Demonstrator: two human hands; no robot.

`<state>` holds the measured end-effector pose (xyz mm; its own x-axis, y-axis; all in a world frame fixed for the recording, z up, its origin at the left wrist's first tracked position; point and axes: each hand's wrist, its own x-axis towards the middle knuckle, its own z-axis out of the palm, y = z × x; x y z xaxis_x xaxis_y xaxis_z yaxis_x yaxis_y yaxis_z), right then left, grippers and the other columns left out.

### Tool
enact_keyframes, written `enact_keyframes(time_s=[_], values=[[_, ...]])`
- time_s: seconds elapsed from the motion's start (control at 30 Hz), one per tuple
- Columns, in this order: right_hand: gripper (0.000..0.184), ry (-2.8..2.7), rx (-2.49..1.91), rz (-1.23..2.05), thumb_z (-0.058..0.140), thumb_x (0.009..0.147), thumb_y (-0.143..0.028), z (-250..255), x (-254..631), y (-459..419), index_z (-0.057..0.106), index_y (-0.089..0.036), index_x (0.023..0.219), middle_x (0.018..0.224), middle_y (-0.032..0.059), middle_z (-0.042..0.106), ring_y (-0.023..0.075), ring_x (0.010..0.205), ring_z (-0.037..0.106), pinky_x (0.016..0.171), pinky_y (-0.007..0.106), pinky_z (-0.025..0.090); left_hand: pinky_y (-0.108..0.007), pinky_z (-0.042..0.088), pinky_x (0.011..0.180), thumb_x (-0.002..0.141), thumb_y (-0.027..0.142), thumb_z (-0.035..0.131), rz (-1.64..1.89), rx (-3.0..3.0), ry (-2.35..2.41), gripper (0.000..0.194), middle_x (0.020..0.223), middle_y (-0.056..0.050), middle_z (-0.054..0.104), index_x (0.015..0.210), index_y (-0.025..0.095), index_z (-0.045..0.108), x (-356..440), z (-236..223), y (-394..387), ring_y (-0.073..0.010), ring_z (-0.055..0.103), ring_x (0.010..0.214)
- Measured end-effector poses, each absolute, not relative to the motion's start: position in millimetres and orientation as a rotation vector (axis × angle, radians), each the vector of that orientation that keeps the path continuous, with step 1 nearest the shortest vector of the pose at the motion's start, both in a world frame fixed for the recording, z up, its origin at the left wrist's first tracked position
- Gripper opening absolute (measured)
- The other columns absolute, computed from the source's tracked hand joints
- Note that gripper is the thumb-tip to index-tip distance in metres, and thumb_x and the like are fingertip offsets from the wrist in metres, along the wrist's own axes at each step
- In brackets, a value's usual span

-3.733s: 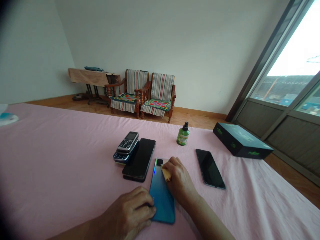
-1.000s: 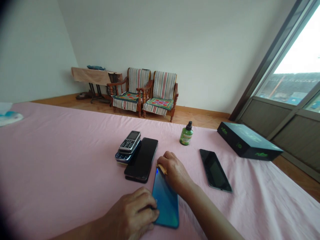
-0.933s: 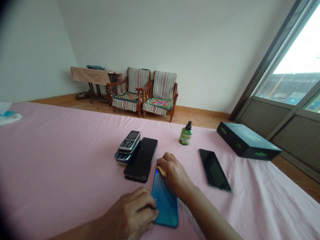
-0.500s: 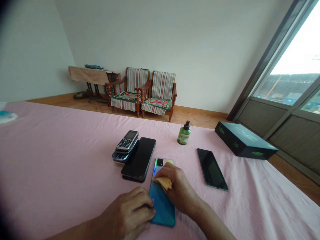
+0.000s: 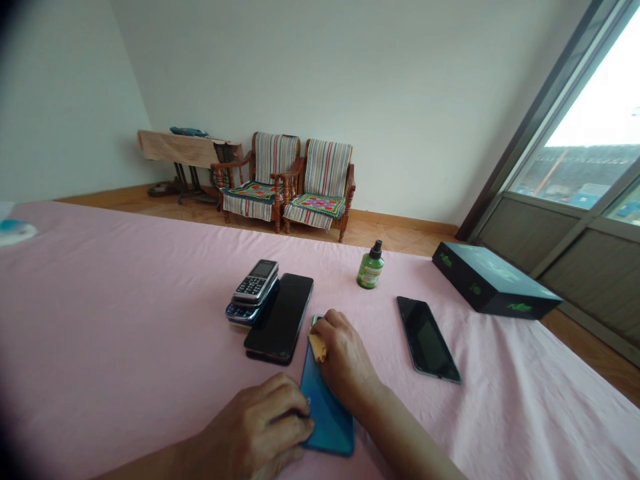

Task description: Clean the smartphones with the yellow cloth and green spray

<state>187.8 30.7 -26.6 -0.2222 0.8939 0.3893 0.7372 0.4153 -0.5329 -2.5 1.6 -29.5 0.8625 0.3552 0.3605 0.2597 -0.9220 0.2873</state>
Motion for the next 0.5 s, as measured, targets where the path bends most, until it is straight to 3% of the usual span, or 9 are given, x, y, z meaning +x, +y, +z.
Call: enact_keyframes(time_s=[0.13,0.27,0.5], values=[[0.033,-2.041,-1.37,0.398,0.05,0.066,0.008,-19.5,200.3,34.7,0.067,-0.018,0.077,0.077,0.0016,0.059,0.0137,0.067,0.057,0.059,0.023,0.04,-0.024,0.047,0.071,0.087,0.016,0.066,0.607,2.821,0.459,0.011,0.096,-0.001,0.062,0.096,0.02,0.06,-3.3,-30.0,2.9,-0.0176,0.054,0.084],[0.03,-1.932,-1.455,0.285,0.053,0.067,0.007,-18.1,207.0,45.7,0.068,-0.016,0.077,0.075,0.0023,0.06,0.0146,0.067,0.058,0.06,0.023,0.039,-0.025,0.046,0.072,0.089,0.016,0.062,0.634,2.825,0.442,0.008,0.096,-0.002,0.062,0.096,0.02,0.059,-3.8,-29.9,3.5,-0.0177,0.054,0.086],[0.043,-1.989,-1.413,0.277,0.047,0.065,0.011,-32.0,204.4,58.7,0.071,-0.017,0.084,0.079,0.0037,0.058,0.0165,0.075,0.057,0.067,0.025,0.041,-0.024,0.046,0.073,0.086,0.016,0.068,0.617,2.824,0.486,0.012,0.097,-0.001,0.064,0.094,0.019,0.06,-4.0,-26.3,0.9,-0.0173,0.054,0.086]])
